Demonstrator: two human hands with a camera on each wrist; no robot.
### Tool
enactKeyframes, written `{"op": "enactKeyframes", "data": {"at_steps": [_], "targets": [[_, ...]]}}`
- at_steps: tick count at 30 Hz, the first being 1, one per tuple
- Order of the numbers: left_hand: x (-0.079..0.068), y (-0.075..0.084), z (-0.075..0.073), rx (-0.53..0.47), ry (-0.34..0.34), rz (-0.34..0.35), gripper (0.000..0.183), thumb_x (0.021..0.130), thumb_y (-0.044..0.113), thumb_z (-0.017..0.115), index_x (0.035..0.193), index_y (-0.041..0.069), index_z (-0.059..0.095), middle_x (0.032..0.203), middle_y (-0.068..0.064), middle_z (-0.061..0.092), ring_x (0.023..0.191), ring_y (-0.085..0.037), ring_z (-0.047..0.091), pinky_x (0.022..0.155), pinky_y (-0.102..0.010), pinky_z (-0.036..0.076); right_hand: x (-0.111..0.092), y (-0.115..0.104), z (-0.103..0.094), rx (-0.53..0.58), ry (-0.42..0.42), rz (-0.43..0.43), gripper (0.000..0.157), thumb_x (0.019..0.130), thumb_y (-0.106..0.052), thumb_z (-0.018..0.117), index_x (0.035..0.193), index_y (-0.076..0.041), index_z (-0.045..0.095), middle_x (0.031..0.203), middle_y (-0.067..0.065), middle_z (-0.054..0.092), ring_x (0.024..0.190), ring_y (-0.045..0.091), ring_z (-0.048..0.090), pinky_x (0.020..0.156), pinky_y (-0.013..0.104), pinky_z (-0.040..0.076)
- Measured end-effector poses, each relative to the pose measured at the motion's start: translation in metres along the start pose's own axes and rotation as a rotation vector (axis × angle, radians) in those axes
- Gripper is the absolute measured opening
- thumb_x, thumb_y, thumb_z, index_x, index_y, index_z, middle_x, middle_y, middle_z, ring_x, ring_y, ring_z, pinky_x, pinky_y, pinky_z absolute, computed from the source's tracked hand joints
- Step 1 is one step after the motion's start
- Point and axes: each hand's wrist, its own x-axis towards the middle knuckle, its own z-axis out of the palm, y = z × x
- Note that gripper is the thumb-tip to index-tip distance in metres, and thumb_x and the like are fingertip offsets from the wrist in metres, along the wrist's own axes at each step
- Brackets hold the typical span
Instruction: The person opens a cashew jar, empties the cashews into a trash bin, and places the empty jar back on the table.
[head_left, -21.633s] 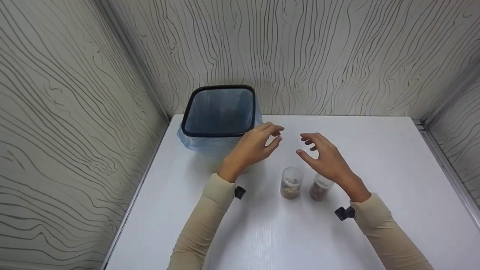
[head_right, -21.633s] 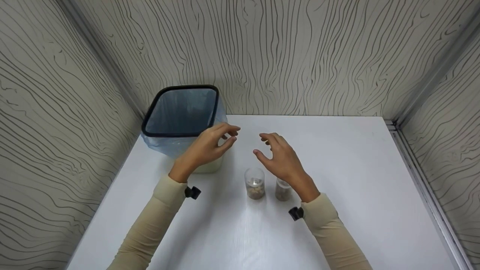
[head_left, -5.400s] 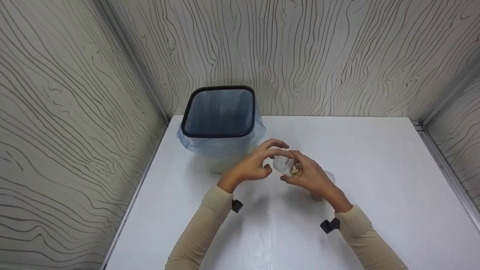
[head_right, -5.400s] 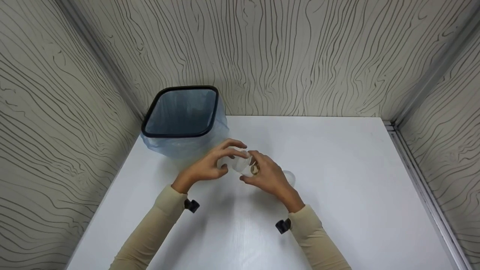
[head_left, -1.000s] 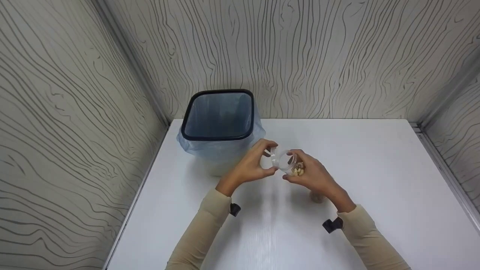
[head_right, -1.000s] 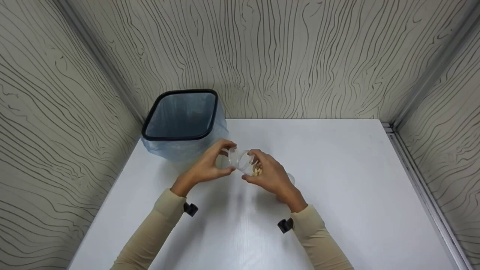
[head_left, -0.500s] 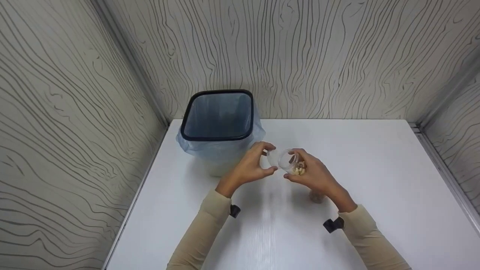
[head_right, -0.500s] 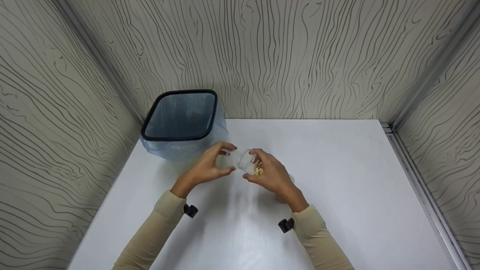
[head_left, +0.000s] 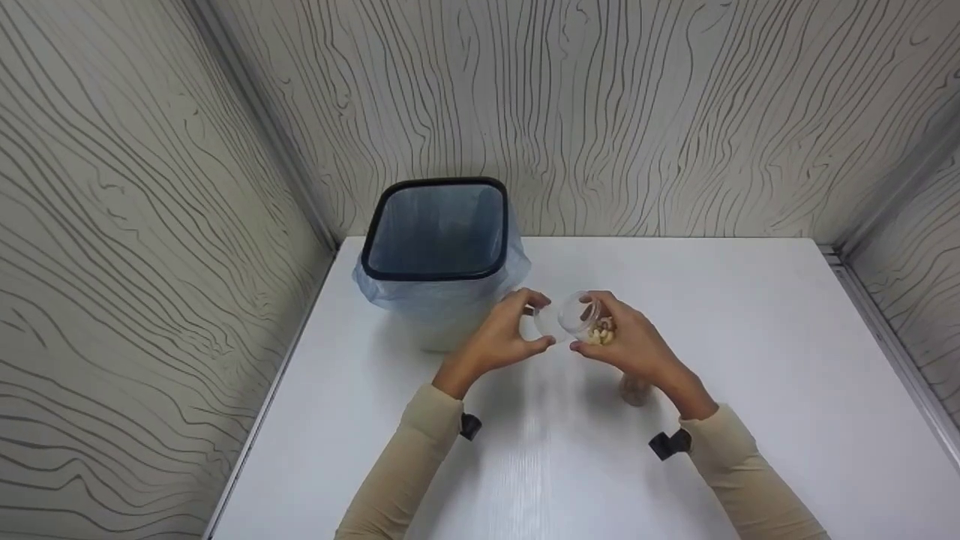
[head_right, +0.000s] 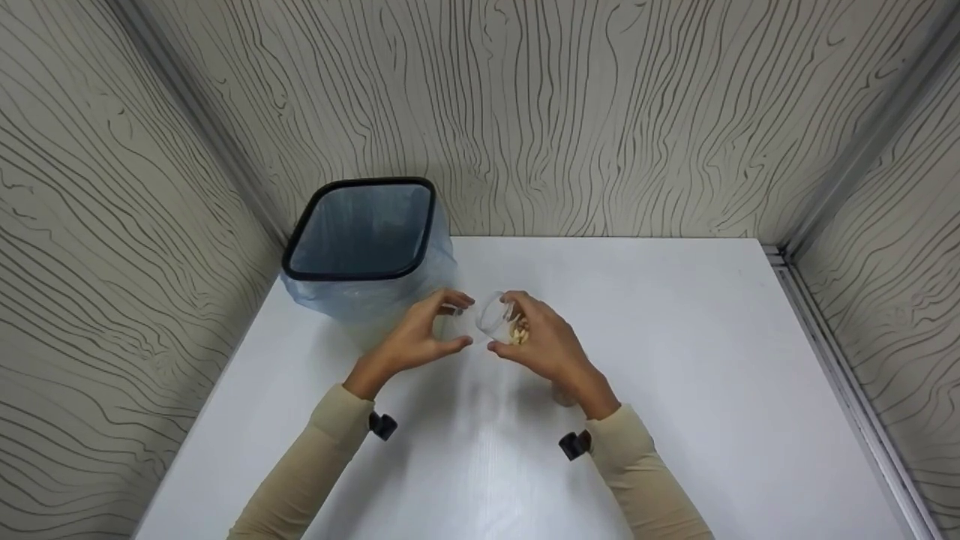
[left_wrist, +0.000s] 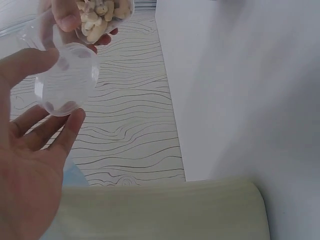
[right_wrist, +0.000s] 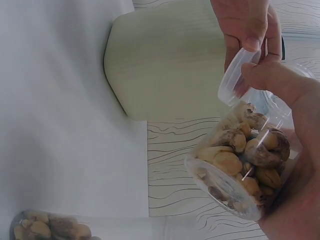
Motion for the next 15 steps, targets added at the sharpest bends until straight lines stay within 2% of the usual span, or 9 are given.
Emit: {"op": "enactKeyframes", "data": {"at_steps": [4, 9, 15], "targets": [[-0.0013, -0.0006, 0.0018, 0.028, 0.006, -0.032, 0.056, 0.090, 0.020, 0.087, 0.136, 0.007, 0.059, 0.135, -0.009, 0.067, 0.126, -0.023, 0.064, 0.109, -0.029, 0.056, 0.0004, -0.0007, -0.0024, -0.007, -0.004, 0.001, 0.073, 0.087, -0.033, 0.091, 0.148, -0.015, 0.054, 0.134, 0.019, 0.069, 0.116, 0.035, 0.070, 0.097, 0.059, 0.059], [-0.0011, -0.0017, 0.0041, 0.049, 0.013, -0.031, 0.054, 0.090, 0.021, 0.088, 0.135, 0.006, 0.062, 0.136, -0.009, 0.069, 0.124, -0.023, 0.065, 0.108, -0.032, 0.057, 0.0012, -0.0017, -0.0049, -0.004, -0.010, -0.001, 0.073, 0.087, -0.032, 0.091, 0.148, -0.016, 0.053, 0.136, 0.019, 0.068, 0.119, 0.036, 0.070, 0.098, 0.059, 0.059], [-0.0021, -0.0043, 0.0075, 0.050, -0.001, -0.037, 0.056, 0.091, 0.023, 0.088, 0.139, 0.009, 0.063, 0.137, -0.008, 0.069, 0.124, -0.023, 0.066, 0.108, -0.030, 0.057, 0.0025, -0.0030, -0.0079, 0.005, -0.007, -0.005, 0.073, 0.087, -0.031, 0.091, 0.148, -0.016, 0.053, 0.135, 0.016, 0.068, 0.119, 0.034, 0.069, 0.098, 0.057, 0.060]]}}
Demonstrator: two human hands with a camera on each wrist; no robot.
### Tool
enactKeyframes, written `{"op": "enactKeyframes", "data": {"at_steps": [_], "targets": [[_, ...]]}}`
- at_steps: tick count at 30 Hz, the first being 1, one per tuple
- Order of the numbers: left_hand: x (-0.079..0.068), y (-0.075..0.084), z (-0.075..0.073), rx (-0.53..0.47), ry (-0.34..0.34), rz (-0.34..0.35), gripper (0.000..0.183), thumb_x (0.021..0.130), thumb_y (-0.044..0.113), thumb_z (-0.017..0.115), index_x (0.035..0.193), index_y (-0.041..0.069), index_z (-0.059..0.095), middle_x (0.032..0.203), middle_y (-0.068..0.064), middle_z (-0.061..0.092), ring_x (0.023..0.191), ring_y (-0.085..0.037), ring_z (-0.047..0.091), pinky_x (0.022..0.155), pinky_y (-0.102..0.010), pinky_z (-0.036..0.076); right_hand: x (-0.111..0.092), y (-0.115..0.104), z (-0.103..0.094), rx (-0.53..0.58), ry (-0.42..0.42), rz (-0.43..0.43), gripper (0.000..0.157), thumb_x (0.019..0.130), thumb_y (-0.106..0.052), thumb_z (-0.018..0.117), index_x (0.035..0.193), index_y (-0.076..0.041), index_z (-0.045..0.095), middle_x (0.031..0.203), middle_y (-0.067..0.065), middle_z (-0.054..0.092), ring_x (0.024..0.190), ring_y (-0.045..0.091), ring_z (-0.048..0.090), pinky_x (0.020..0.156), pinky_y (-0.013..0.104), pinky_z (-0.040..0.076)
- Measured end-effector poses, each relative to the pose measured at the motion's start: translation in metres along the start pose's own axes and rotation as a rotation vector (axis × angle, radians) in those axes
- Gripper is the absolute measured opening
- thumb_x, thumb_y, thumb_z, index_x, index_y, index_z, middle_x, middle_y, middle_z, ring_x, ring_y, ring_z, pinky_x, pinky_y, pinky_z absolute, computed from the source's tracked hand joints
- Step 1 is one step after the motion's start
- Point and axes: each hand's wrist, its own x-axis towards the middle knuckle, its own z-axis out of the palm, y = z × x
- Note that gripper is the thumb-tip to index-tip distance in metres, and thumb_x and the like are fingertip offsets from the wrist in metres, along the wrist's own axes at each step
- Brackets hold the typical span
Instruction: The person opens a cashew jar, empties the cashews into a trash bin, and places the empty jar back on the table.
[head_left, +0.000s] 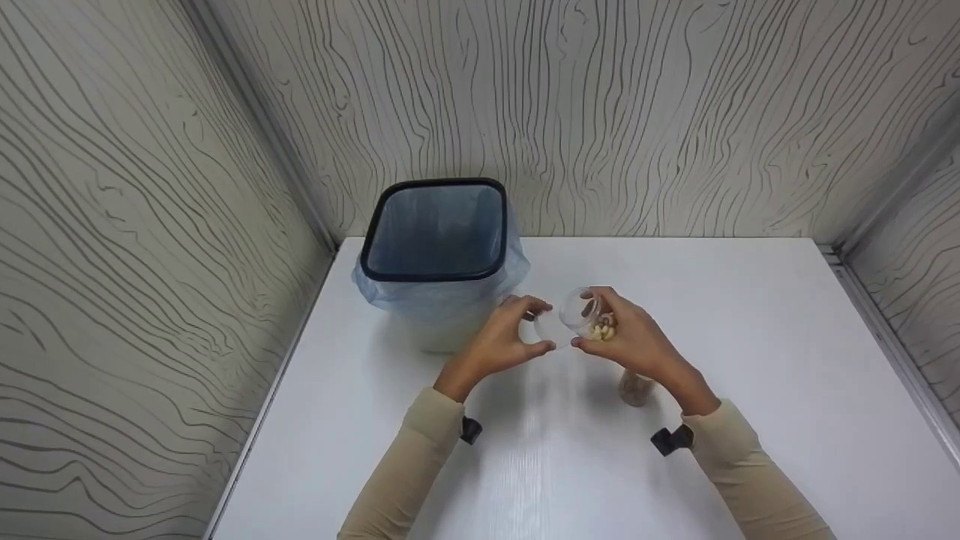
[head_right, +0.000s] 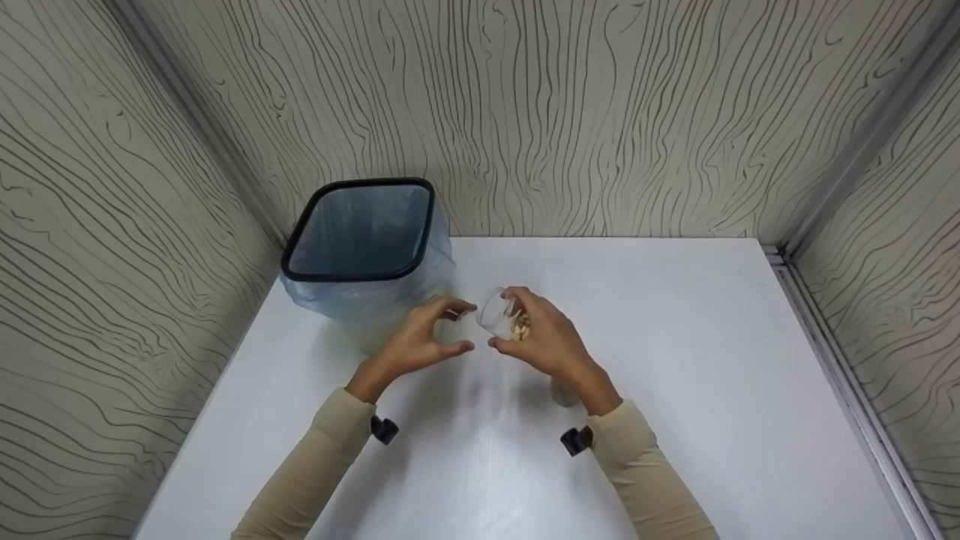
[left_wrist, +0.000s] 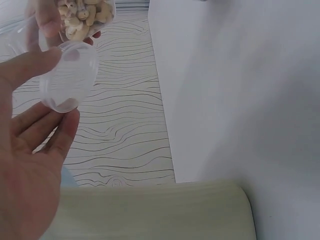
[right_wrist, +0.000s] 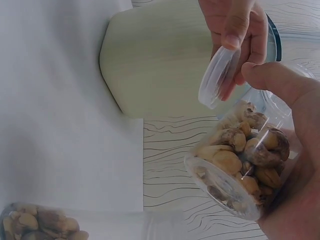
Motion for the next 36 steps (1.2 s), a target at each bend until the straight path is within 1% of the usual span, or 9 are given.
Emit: {"op": "enactKeyframes", "data": {"at_steps": [5, 9, 14, 16, 22, 28, 32, 35, 36], "targets": [[-0.001, -0.005, 0.003, -0.008, 0.002, 0.037, 0.057, 0.091, 0.020, 0.087, 0.139, 0.006, 0.061, 0.137, -0.012, 0.069, 0.126, -0.025, 0.065, 0.109, -0.030, 0.056, 0.000, -0.001, -0.002, 0.004, 0.001, -0.006, 0.074, 0.087, -0.031, 0.091, 0.148, -0.016, 0.053, 0.135, 0.015, 0.068, 0.119, 0.033, 0.069, 0.098, 0.056, 0.059], [-0.002, -0.008, 0.006, -0.002, 0.001, 0.047, 0.057, 0.090, 0.018, 0.087, 0.139, 0.005, 0.060, 0.136, -0.011, 0.068, 0.127, -0.024, 0.064, 0.108, -0.027, 0.056, 0.000, -0.001, -0.003, -0.001, 0.002, -0.009, 0.074, 0.087, -0.031, 0.091, 0.148, -0.016, 0.053, 0.134, 0.016, 0.068, 0.119, 0.033, 0.069, 0.098, 0.055, 0.059], [-0.001, -0.011, 0.009, -0.015, -0.016, 0.038, 0.057, 0.091, 0.017, 0.085, 0.141, 0.004, 0.059, 0.137, -0.013, 0.066, 0.127, -0.030, 0.064, 0.108, -0.035, 0.058, 0.001, -0.002, -0.004, -0.006, 0.007, -0.010, 0.073, 0.087, -0.031, 0.091, 0.147, -0.015, 0.054, 0.133, 0.016, 0.068, 0.119, 0.034, 0.070, 0.097, 0.055, 0.060], [-0.002, -0.011, 0.010, -0.023, -0.020, 0.027, 0.056, 0.092, 0.017, 0.084, 0.140, 0.004, 0.059, 0.136, -0.012, 0.066, 0.127, -0.031, 0.064, 0.108, -0.036, 0.058, 0.001, -0.002, -0.005, -0.011, 0.005, -0.008, 0.073, 0.087, -0.032, 0.091, 0.147, -0.015, 0.053, 0.134, 0.016, 0.068, 0.120, 0.034, 0.069, 0.097, 0.055, 0.059], [-0.003, -0.014, 0.013, -0.034, -0.011, -0.006, 0.048, 0.092, 0.019, 0.084, 0.133, 0.008, 0.061, 0.129, -0.008, 0.066, 0.120, -0.021, 0.066, 0.106, -0.027, 0.058, 0.002, -0.004, -0.008, -0.006, -0.005, 0.002, 0.075, 0.087, -0.030, 0.091, 0.149, -0.014, 0.053, 0.134, 0.015, 0.068, 0.120, 0.035, 0.069, 0.098, 0.057, 0.060], [-0.003, -0.017, 0.015, -0.041, -0.006, -0.015, 0.044, 0.093, 0.021, 0.085, 0.130, 0.009, 0.064, 0.126, -0.006, 0.067, 0.116, -0.017, 0.067, 0.106, -0.028, 0.058, 0.004, -0.005, -0.010, -0.002, -0.007, 0.003, 0.075, 0.087, -0.029, 0.091, 0.149, -0.014, 0.052, 0.134, 0.015, 0.067, 0.121, 0.035, 0.069, 0.099, 0.058, 0.059], [-0.002, -0.019, 0.017, -0.040, -0.007, -0.001, 0.035, 0.093, 0.021, 0.085, 0.118, 0.006, 0.067, 0.132, -0.007, 0.066, 0.120, -0.018, 0.066, 0.108, -0.028, 0.057, 0.005, -0.007, -0.012, -0.007, -0.006, -0.001, 0.075, 0.086, -0.030, 0.091, 0.149, -0.015, 0.052, 0.134, 0.015, 0.068, 0.121, 0.035, 0.069, 0.099, 0.058, 0.060], [-0.002, -0.021, 0.018, -0.043, -0.007, 0.005, 0.026, 0.093, 0.022, 0.085, 0.107, 0.007, 0.068, 0.136, -0.007, 0.066, 0.125, -0.020, 0.066, 0.109, -0.026, 0.056, 0.006, -0.008, -0.014, -0.019, -0.003, -0.006, 0.076, 0.086, -0.032, 0.091, 0.149, -0.016, 0.052, 0.134, 0.015, 0.068, 0.122, 0.035, 0.069, 0.099, 0.058, 0.060], [-0.002, -0.021, 0.019, -0.046, -0.007, 0.002, 0.025, 0.094, 0.022, 0.085, 0.106, 0.007, 0.069, 0.136, -0.007, 0.066, 0.126, -0.020, 0.066, 0.109, -0.026, 0.056, 0.007, -0.008, -0.014, -0.024, -0.001, -0.009, 0.076, 0.086, -0.032, 0.091, 0.149, -0.017, 0.052, 0.133, 0.015, 0.068, 0.122, 0.035, 0.069, 0.099, 0.058, 0.060]]}}
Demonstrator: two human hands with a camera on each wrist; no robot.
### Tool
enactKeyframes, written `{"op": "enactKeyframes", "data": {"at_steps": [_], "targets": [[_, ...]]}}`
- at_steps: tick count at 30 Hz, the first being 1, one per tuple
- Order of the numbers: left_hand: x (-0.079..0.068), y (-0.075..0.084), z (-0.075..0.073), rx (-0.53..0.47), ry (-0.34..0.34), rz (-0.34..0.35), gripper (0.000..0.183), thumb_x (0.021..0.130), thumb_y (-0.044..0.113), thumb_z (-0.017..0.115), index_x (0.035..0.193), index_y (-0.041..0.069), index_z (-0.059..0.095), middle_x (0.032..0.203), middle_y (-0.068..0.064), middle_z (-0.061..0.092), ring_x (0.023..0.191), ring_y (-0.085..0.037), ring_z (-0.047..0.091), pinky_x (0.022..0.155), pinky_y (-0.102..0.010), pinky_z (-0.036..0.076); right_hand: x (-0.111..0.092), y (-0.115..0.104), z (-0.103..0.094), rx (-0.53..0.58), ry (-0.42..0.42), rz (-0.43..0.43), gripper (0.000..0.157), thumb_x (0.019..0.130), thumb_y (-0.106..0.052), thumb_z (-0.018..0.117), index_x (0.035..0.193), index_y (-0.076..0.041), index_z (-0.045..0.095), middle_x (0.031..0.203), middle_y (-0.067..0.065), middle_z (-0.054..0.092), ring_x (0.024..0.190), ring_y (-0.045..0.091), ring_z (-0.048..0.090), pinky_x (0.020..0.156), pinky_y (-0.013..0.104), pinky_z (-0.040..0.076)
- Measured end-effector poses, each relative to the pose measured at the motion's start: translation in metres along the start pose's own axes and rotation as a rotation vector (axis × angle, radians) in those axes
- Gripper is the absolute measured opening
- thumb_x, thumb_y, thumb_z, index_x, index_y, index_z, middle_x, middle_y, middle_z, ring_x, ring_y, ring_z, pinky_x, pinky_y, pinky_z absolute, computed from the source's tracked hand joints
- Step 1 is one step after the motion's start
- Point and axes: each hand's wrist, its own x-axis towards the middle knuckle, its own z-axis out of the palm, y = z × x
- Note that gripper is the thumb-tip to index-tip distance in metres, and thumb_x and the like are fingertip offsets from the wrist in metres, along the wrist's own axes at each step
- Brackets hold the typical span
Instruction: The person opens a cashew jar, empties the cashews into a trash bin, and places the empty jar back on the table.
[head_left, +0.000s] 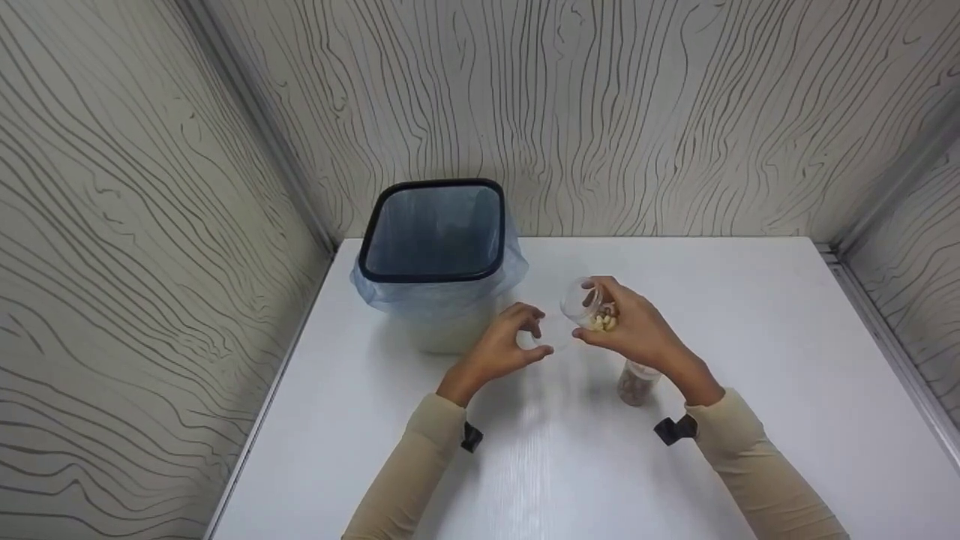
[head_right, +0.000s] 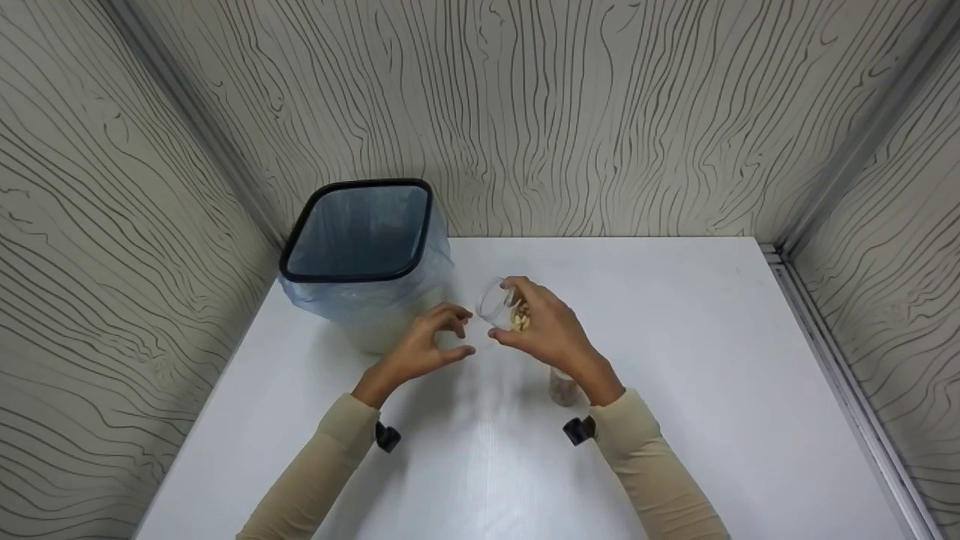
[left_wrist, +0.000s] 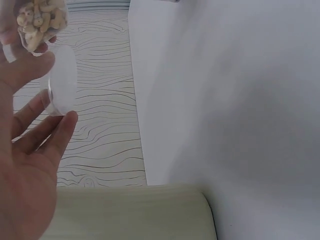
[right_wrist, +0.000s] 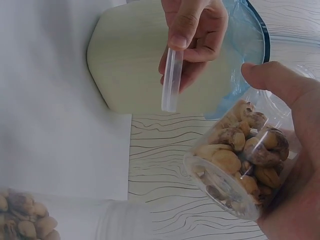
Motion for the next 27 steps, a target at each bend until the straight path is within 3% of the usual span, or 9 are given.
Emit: {"op": "enactKeyframes", "data": {"at_steps": [6, 14, 17, 22, 27], "targets": [[0.000, -0.004, 0.004, -0.024, -0.007, -0.012, 0.025, 0.093, 0.022, 0.085, 0.103, 0.007, 0.069, 0.137, -0.007, 0.067, 0.128, -0.021, 0.066, 0.109, -0.026, 0.056, 0.002, -0.001, -0.004, -0.020, 0.004, -0.021, 0.076, 0.087, -0.033, 0.091, 0.150, -0.016, 0.052, 0.133, 0.016, 0.068, 0.122, 0.036, 0.069, 0.099, 0.058, 0.060], [-0.002, -0.006, 0.010, -0.023, -0.001, -0.057, 0.026, 0.093, 0.026, 0.086, 0.104, 0.011, 0.068, 0.140, -0.006, 0.068, 0.126, -0.021, 0.065, 0.109, -0.035, 0.058, 0.004, -0.003, -0.006, -0.017, 0.002, -0.020, 0.076, 0.087, -0.032, 0.091, 0.149, -0.017, 0.051, 0.134, 0.015, 0.067, 0.122, 0.034, 0.069, 0.099, 0.056, 0.061], [-0.003, -0.007, 0.011, 0.005, 0.010, -0.056, 0.030, 0.093, 0.028, 0.086, 0.111, 0.011, 0.070, 0.137, -0.005, 0.069, 0.121, -0.020, 0.064, 0.105, -0.030, 0.059, 0.006, -0.005, -0.007, -0.017, 0.002, -0.020, 0.076, 0.087, -0.031, 0.091, 0.149, -0.016, 0.051, 0.135, 0.015, 0.067, 0.123, 0.035, 0.069, 0.100, 0.057, 0.060], [-0.002, -0.012, 0.014, 0.006, 0.028, -0.055, 0.046, 0.093, 0.028, 0.086, 0.131, 0.011, 0.068, 0.118, -0.002, 0.071, 0.114, -0.017, 0.065, 0.101, -0.026, 0.058, 0.009, -0.008, -0.011, -0.015, -0.002, -0.023, 0.076, 0.086, -0.031, 0.091, 0.149, -0.015, 0.051, 0.135, 0.016, 0.067, 0.124, 0.035, 0.068, 0.102, 0.058, 0.059], [-0.002, -0.017, 0.018, -0.002, 0.035, -0.061, 0.051, 0.092, 0.026, 0.087, 0.136, 0.009, 0.066, 0.112, -0.002, 0.071, 0.114, -0.017, 0.067, 0.103, -0.035, 0.060, 0.012, -0.010, -0.014, -0.018, 0.000, -0.036, 0.077, 0.086, -0.031, 0.092, 0.149, -0.015, 0.051, 0.135, 0.016, 0.067, 0.124, 0.036, 0.068, 0.103, 0.058, 0.059]]}}
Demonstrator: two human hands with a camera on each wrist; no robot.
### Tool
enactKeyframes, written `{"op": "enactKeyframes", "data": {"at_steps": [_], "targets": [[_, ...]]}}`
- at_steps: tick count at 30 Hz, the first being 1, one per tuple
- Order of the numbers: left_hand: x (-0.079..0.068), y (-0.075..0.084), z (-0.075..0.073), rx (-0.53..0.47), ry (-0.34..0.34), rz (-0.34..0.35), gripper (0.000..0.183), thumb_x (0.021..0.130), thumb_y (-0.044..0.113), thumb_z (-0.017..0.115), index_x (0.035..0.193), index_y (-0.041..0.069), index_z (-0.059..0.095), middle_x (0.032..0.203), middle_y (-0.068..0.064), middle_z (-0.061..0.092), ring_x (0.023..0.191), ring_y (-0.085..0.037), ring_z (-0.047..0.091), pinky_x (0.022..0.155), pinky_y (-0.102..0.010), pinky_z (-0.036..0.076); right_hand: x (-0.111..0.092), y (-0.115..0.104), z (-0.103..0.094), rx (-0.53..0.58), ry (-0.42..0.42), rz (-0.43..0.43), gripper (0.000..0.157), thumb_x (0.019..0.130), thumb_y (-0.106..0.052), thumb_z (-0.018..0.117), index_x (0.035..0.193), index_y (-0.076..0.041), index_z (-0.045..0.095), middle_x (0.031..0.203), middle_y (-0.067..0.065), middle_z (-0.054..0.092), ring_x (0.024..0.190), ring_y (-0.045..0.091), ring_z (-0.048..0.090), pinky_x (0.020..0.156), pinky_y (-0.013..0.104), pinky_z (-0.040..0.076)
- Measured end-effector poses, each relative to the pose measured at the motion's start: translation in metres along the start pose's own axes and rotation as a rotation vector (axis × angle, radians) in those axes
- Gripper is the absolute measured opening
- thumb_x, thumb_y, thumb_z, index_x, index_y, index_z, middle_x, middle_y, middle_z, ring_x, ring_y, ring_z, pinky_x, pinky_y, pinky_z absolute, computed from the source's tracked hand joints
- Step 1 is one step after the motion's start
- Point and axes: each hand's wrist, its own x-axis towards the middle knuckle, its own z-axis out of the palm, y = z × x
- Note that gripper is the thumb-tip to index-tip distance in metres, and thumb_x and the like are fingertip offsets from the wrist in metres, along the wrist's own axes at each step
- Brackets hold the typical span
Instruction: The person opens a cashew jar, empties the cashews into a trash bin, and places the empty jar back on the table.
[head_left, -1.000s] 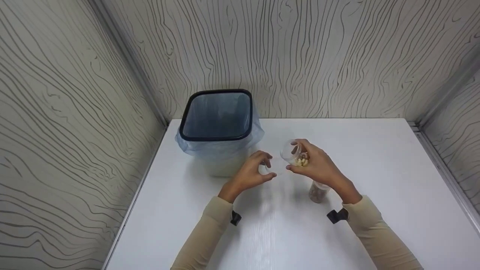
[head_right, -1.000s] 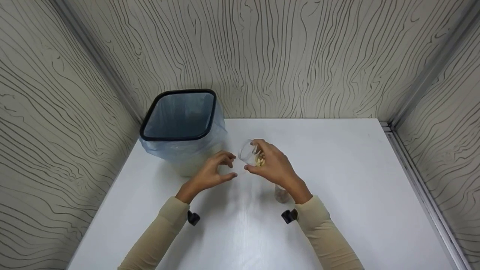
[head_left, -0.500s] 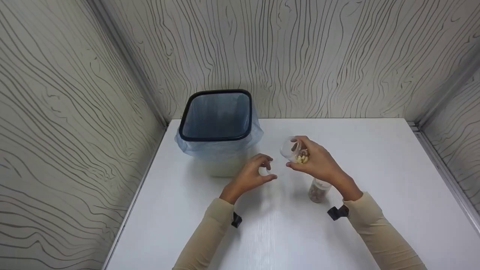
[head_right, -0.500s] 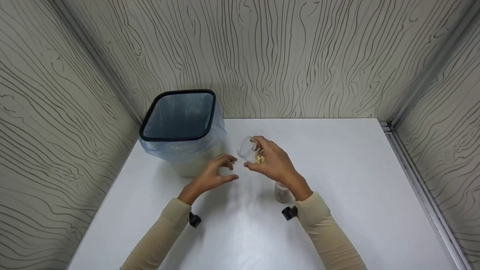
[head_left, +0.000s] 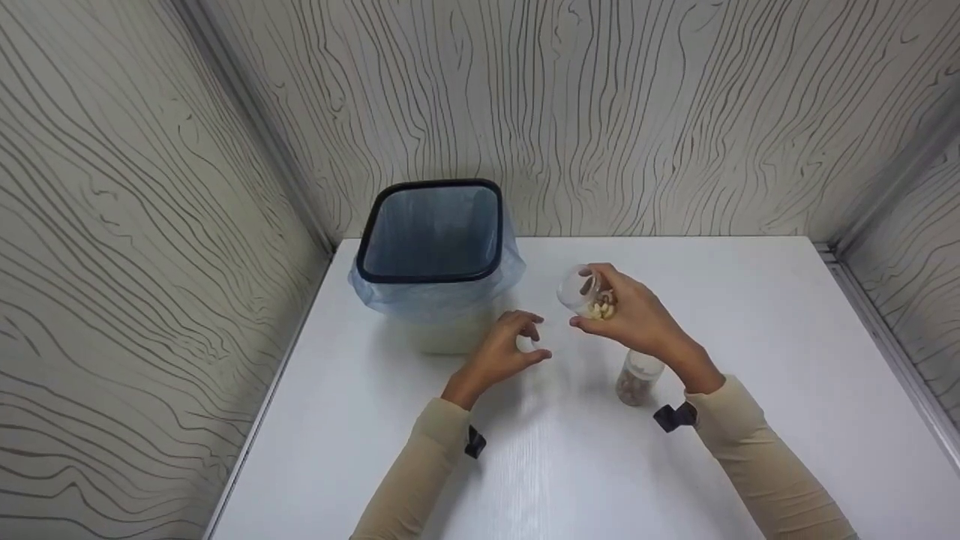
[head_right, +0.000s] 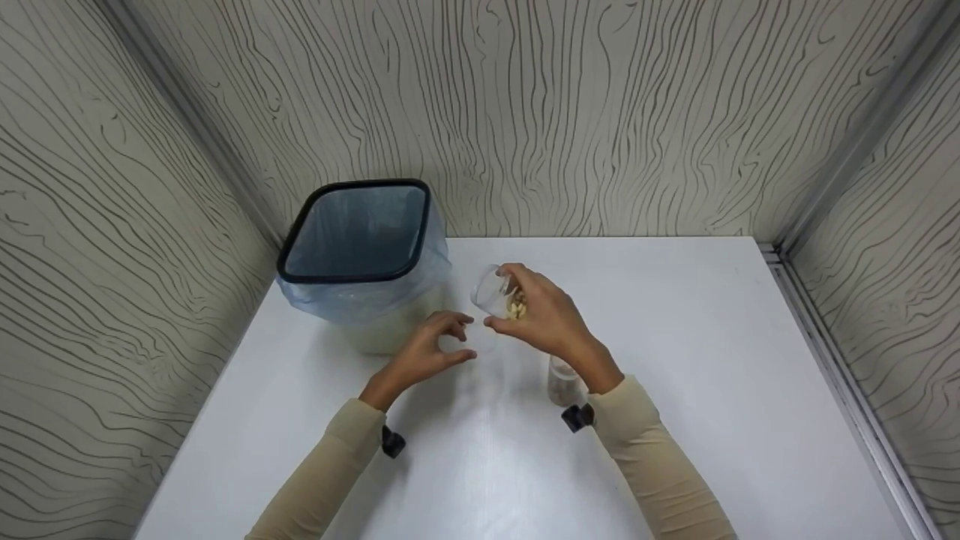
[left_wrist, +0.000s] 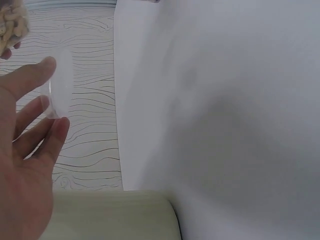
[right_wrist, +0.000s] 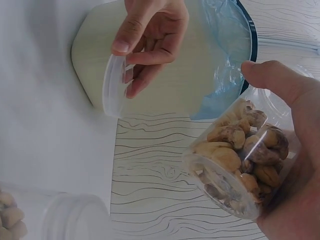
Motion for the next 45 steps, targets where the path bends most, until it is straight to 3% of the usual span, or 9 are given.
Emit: {"op": "enactKeyframes", "data": {"at_steps": [8, 16, 20, 29, 38, 45], "targets": [[-0.002, -0.007, 0.003, -0.042, 0.005, -0.035, 0.050, 0.092, 0.020, 0.087, 0.135, 0.008, 0.066, 0.117, -0.006, 0.071, 0.116, -0.019, 0.067, 0.106, -0.044, 0.059, 0.003, 0.000, -0.003, -0.027, 0.003, -0.016, 0.077, 0.086, -0.033, 0.092, 0.150, -0.015, 0.051, 0.135, 0.016, 0.067, 0.124, 0.036, 0.068, 0.103, 0.058, 0.059], [-0.003, -0.016, 0.010, -0.049, 0.025, -0.031, 0.026, 0.093, 0.019, 0.086, 0.110, 0.007, 0.070, 0.136, -0.008, 0.067, 0.128, -0.023, 0.063, 0.109, -0.032, 0.056, 0.005, -0.002, -0.007, -0.028, 0.009, -0.008, 0.077, 0.086, -0.035, 0.092, 0.149, -0.017, 0.052, 0.135, 0.015, 0.068, 0.123, 0.034, 0.068, 0.101, 0.058, 0.059], [-0.005, -0.020, 0.013, -0.073, 0.024, -0.045, 0.029, 0.093, 0.017, 0.085, 0.114, 0.006, 0.069, 0.136, -0.009, 0.066, 0.128, -0.022, 0.063, 0.108, -0.029, 0.057, 0.006, -0.003, -0.006, -0.022, 0.004, -0.008, 0.078, 0.086, -0.036, 0.092, 0.150, -0.017, 0.052, 0.136, 0.014, 0.067, 0.124, 0.034, 0.068, 0.102, 0.058, 0.059], [-0.008, -0.028, 0.019, -0.119, 0.025, -0.057, 0.037, 0.094, 0.016, 0.084, 0.125, 0.004, 0.067, 0.138, -0.016, 0.065, 0.128, -0.026, 0.063, 0.111, -0.044, 0.056, 0.009, -0.006, -0.008, -0.026, 0.005, -0.001, 0.078, 0.086, -0.036, 0.092, 0.150, -0.019, 0.051, 0.135, 0.014, 0.067, 0.124, 0.035, 0.068, 0.103, 0.059, 0.058], [-0.007, -0.040, 0.029, -0.123, 0.018, -0.104, 0.026, 0.096, 0.019, 0.081, 0.108, -0.001, 0.069, 0.143, -0.016, 0.064, 0.133, -0.026, 0.060, 0.115, -0.041, 0.053, 0.011, -0.009, -0.011, -0.025, 0.015, -0.015, 0.076, 0.086, -0.035, 0.091, 0.149, -0.019, 0.051, 0.130, 0.012, 0.068, 0.120, 0.033, 0.069, 0.099, 0.055, 0.060], [-0.006, -0.043, 0.037, -0.142, 0.040, -0.130, 0.035, 0.094, 0.016, 0.083, 0.123, 0.006, 0.065, 0.134, -0.009, 0.065, 0.126, -0.024, 0.064, 0.112, -0.037, 0.056, 0.014, -0.011, -0.014, -0.022, 0.024, -0.034, 0.078, 0.086, -0.033, 0.092, 0.150, -0.017, 0.051, 0.131, 0.014, 0.068, 0.119, 0.033, 0.069, 0.098, 0.055, 0.060]]}}
